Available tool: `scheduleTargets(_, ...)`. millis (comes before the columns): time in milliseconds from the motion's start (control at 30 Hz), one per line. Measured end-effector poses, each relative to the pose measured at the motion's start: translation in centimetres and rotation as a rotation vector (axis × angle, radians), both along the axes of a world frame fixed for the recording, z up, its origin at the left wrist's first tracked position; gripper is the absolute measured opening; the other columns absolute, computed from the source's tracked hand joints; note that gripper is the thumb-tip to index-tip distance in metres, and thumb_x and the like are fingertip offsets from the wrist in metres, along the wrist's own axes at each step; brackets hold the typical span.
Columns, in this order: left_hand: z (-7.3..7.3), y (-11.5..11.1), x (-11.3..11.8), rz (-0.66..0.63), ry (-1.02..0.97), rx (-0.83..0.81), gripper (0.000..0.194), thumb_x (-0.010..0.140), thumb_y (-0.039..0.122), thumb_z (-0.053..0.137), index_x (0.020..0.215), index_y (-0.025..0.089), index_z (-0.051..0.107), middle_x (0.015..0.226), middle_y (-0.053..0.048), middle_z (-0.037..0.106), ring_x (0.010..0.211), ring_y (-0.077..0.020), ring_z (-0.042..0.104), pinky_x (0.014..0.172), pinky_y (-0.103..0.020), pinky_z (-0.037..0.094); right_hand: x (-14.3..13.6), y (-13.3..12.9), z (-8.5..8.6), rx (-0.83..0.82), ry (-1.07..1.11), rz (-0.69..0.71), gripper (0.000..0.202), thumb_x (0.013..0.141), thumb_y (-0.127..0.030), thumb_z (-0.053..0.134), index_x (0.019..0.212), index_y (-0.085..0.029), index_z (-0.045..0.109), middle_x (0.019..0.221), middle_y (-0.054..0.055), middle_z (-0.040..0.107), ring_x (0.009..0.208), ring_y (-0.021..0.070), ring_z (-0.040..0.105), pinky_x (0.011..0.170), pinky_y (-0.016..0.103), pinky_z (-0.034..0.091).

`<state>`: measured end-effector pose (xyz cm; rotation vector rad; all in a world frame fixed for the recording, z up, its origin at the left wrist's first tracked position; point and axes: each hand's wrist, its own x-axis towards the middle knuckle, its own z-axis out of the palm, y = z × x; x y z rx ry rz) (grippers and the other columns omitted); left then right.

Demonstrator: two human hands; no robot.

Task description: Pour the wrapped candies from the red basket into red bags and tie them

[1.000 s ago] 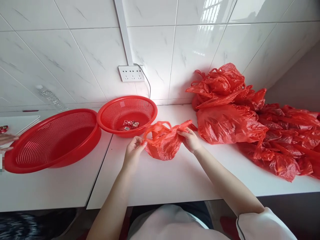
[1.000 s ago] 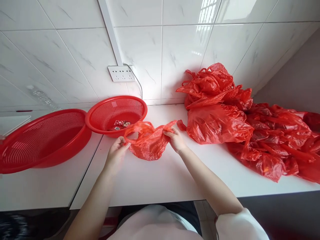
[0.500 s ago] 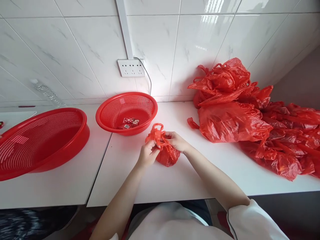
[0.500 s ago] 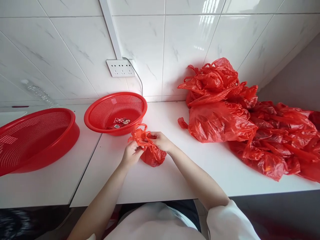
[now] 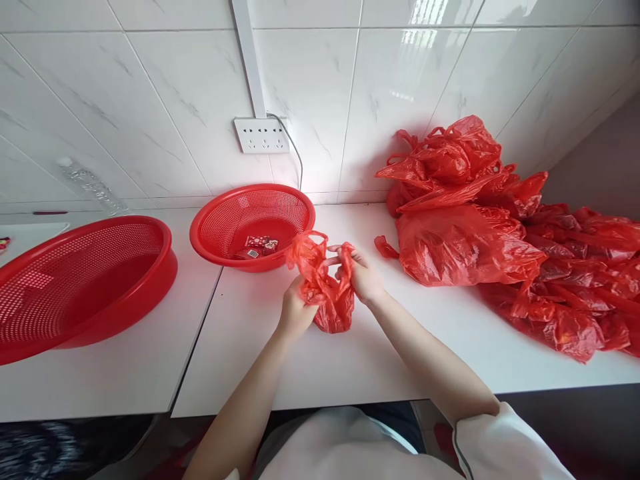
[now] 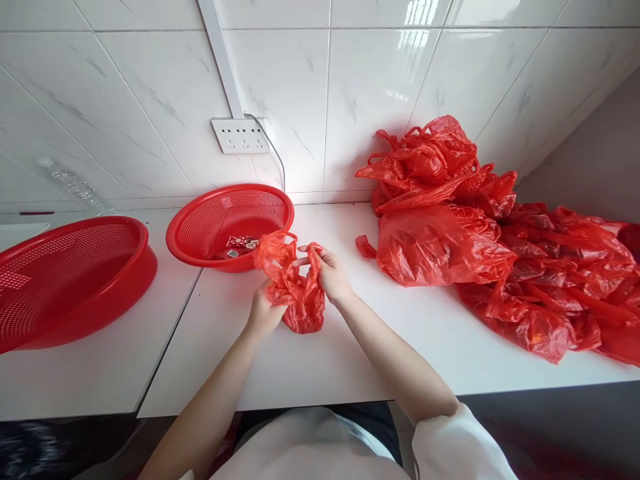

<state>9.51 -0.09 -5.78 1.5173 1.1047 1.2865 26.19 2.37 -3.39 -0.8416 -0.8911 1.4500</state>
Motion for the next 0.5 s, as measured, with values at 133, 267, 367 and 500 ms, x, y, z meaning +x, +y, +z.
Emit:
scheduleTargets(133, -0.9, 0.4, -1.2, -0.024, -0.21, -0.178, 0.021, 0.076, 0.031, 0.073, 0.09, 0.017, 0.068, 0.083, -0.003, 0.069, 0.075, -0.0166, 0.062, 0.069, -0.029, 0.048, 2.3, 0.3, -0.8, 0.002, 0.086, -0.194, 0.036, 0.086, -0.05, 0.056, 0.1, -0.019, 0.067, 0.063, -0.001, 0.059, 0.051, 0.0113, 0.05, 0.053, 0.025, 0.046)
scheduleTargets(267, -0.4, 0.5, -1.5, -0.081, -0.37, -0.262, 0.04, 0.074, 0.033, 0.076, 0.11, 0.018, 0.069, 0.117, -0.01, 0.068, 0.104, -0.0236, 0.064, 0.091, -0.037, 0.05, 3.6, -0.4, -1.6, -0.063, 0.169, -0.174, 0.058, 0.086, -0.069, 0.042, 0.114, -0.022, 0.062, 0.105, 0.01, 0.069, 0.097, 0.0268, 0.066, 0.083, 0.042, 0.053)
scheduleTargets(367, 0.5, 0.5, -1.3, -0.103, -0.357, -0.242, 0.043, 0.074, 0.033, 0.077, 0.114, 0.018, 0.07, 0.122, -0.012, 0.067, 0.116, -0.0275, 0.06, 0.101, -0.041, 0.046, 3.1, -1.2, -2.5, -0.114, 0.063, -0.046, 0.072, 0.08, -0.079, 0.045, 0.125, -0.025, 0.056, 0.131, 0.012, 0.061, 0.127, 0.0314, 0.053, 0.103, 0.05, 0.044)
scheduleTargets(500, 1.3, 0.3, -1.1, -0.116, -0.284, -0.193, 0.026, 0.069, 0.034, 0.08, 0.088, 0.017, 0.074, 0.106, -0.01, 0.072, 0.108, -0.0289, 0.063, 0.093, -0.039, 0.049, 1.0, -1.8, -3.7, -0.096, -0.106, 0.128, 0.052, 0.073, -0.049, 0.078, 0.115, -0.021, 0.064, 0.123, 0.011, 0.067, 0.118, 0.029, 0.06, 0.104, 0.044, 0.043)
